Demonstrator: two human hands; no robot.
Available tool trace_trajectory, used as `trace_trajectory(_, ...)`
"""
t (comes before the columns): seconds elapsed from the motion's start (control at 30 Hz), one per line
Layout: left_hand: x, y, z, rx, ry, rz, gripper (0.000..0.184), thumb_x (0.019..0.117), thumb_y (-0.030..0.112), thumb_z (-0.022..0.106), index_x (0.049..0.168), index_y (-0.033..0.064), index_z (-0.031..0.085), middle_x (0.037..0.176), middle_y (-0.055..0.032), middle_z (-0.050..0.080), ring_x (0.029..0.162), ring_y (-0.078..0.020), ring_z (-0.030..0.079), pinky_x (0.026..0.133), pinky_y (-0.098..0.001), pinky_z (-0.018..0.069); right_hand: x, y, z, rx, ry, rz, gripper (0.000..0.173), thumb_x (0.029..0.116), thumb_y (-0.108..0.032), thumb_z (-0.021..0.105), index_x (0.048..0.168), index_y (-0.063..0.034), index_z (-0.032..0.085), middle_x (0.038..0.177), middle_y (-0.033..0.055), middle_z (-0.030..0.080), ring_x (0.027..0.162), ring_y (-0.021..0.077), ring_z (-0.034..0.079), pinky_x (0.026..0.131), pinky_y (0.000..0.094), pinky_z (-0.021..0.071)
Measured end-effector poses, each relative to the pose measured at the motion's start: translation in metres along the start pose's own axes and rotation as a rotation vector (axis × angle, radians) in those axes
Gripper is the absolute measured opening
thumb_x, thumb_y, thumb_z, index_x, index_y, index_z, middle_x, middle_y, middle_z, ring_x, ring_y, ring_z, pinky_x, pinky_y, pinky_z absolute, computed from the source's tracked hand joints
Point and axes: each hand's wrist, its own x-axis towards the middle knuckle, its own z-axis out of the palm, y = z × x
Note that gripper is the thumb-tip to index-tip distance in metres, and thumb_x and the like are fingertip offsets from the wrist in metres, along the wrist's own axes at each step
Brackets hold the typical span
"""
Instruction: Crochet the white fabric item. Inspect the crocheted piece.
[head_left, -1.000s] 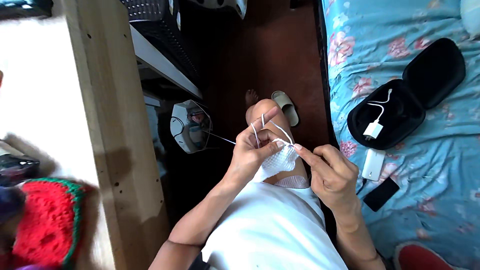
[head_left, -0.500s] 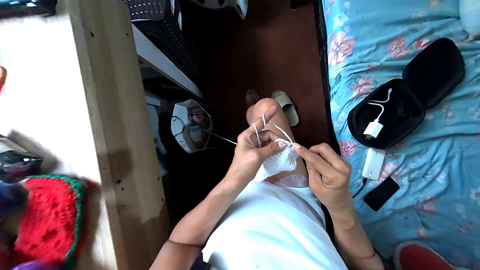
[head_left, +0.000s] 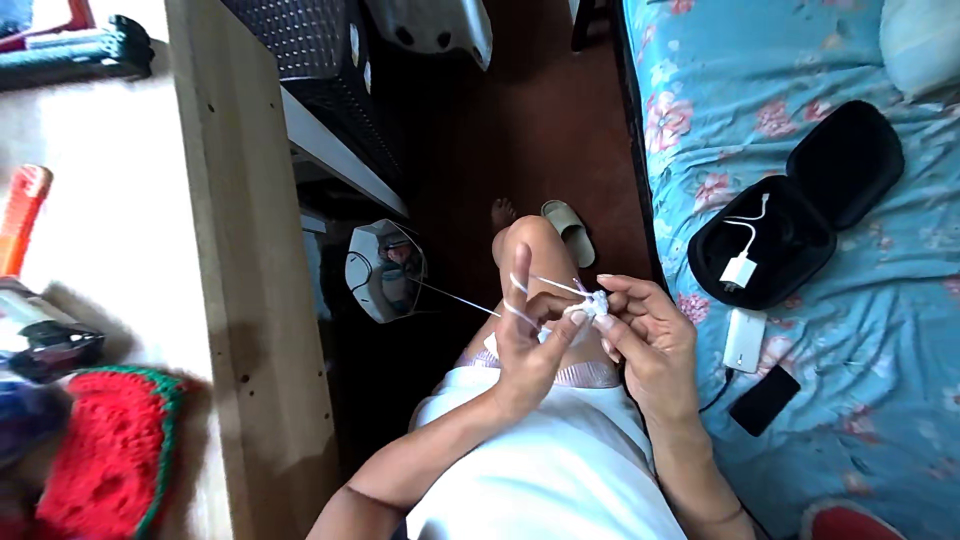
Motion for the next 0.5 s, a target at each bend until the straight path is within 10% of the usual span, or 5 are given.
trace_trajectory(0.1, 0.013, 0.017, -0.007, -0.177, -0.036, -0.276, 0.094, 0.0878, -0.01, 0.062, 0.164, 0.012, 0.012, 0.084, 0.0026, 0.072, 0.078, -0.0061, 0.069, 0.081, -0.026, 0.0587, -0.002, 0.01, -0.005, -0.372, 0.004, -0.295, 0.019, 0.0962, -0.001, 0.062, 0.114, 0.0048, 0.066, 0.096, 0.0049, 0.072, 0.085, -0.001, 0.067, 0.079, 0.0136, 0.0565)
trace_trajectory(0.5, 0.031, 0.033, -0.029, -0.076, -0.235, -0.342, 0.079, 0.0894, -0.006, 0.053, 0.162, 0.0088, 0.024, 0.082, -0.0005, 0.067, 0.072, -0.0053, 0.064, 0.075, -0.0224, 0.0559, 0.001, 0.014, -0.018, -0.865, -0.019, -0.65, 0.019, 0.0996, -0.005, 0.057, 0.098, -0.0016, 0.075, 0.081, 0.0121, 0.068, 0.076, 0.0145, 0.065, 0.07, 0.0199, 0.0523)
